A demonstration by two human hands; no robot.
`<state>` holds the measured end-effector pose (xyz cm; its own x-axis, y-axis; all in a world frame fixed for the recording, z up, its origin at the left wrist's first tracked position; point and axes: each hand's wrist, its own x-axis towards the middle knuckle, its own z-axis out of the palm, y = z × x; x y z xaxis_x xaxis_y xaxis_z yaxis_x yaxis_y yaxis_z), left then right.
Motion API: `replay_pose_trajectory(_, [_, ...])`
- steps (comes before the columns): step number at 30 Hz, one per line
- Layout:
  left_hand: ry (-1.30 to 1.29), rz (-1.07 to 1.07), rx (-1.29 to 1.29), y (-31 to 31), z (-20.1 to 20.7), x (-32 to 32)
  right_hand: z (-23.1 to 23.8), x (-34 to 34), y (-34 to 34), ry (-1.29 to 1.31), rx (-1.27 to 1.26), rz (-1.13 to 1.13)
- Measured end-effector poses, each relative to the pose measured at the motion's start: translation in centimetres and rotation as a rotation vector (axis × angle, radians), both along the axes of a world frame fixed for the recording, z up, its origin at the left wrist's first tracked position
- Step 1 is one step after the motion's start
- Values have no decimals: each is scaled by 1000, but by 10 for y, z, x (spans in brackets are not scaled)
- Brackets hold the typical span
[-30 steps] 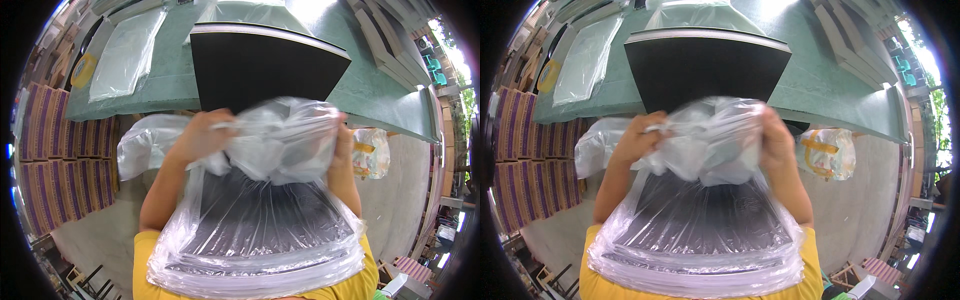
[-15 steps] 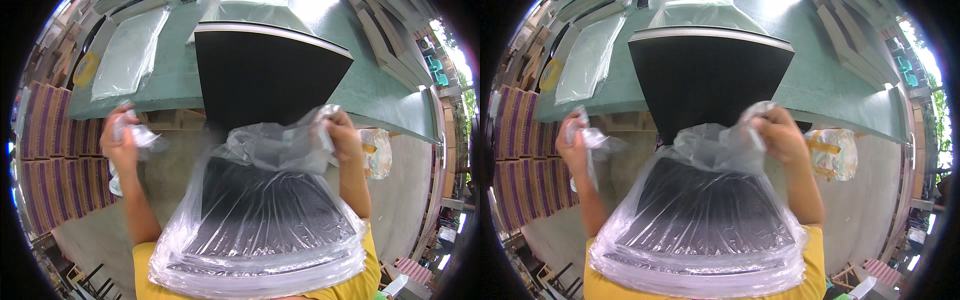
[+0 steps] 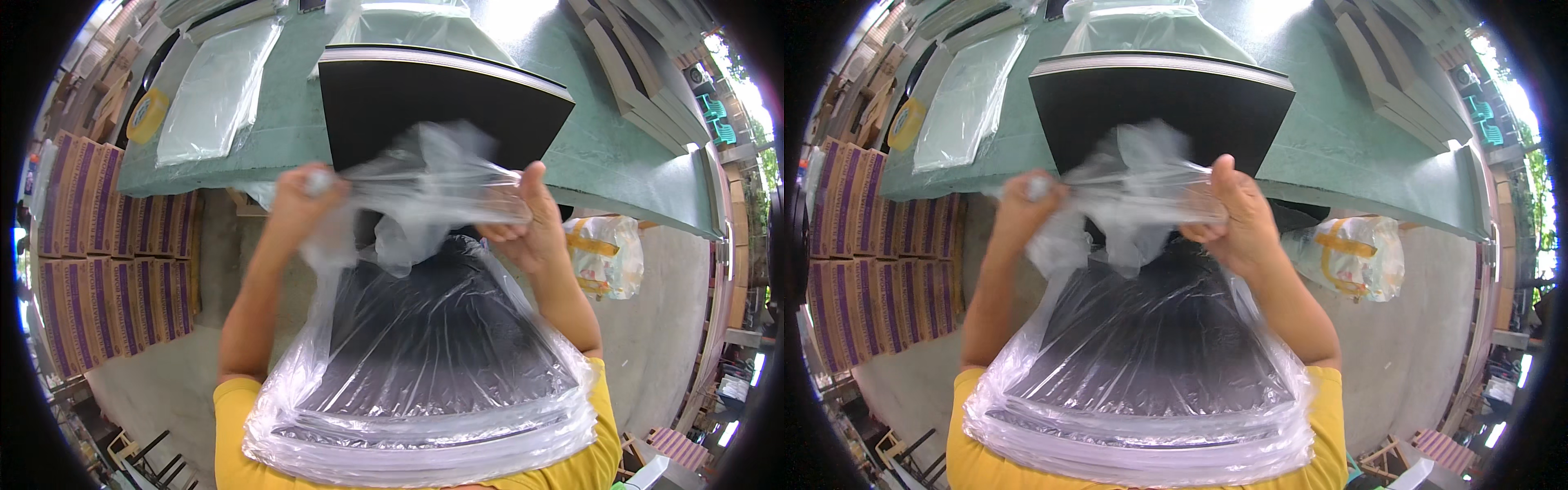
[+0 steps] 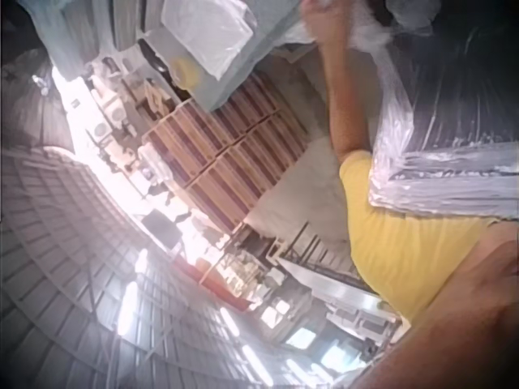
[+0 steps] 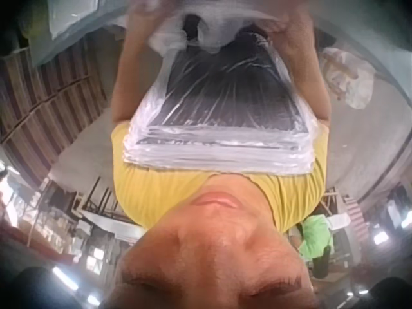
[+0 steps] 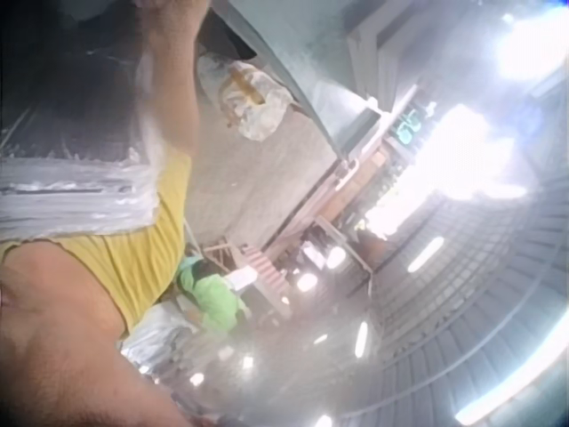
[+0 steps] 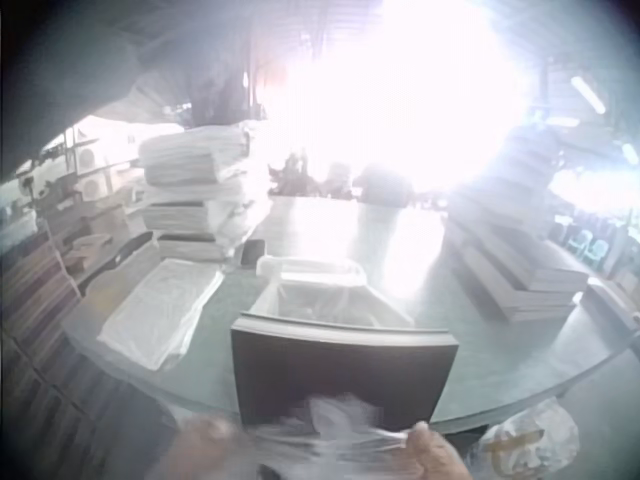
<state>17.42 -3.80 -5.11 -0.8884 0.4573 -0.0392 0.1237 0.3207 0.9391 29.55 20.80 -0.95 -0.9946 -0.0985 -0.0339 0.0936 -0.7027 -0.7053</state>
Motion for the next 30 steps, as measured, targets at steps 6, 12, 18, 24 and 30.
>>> replay_pose_trajectory(6, [561, 260, 247, 9, 72, 15, 23, 2, -17, 102, 861, -195])
replay_pose_trajectory(12, [275, -564, 86, 53, 61, 63, 60, -13, -28, 552, 1232, -248])
replay_pose_trajectory(18, [-148, -522, 170, 46, 59, 39, 25, -10, 4, 129, 706, 37])
replay_pose_trajectory(24, [-603, -552, 629, 47, 94, 24, 23, 1, -16, 307, 620, 851])
replay_pose_trajectory(30, [-390, -838, 741, 32, 70, 19, 49, 5, 11, 141, 156, 921])
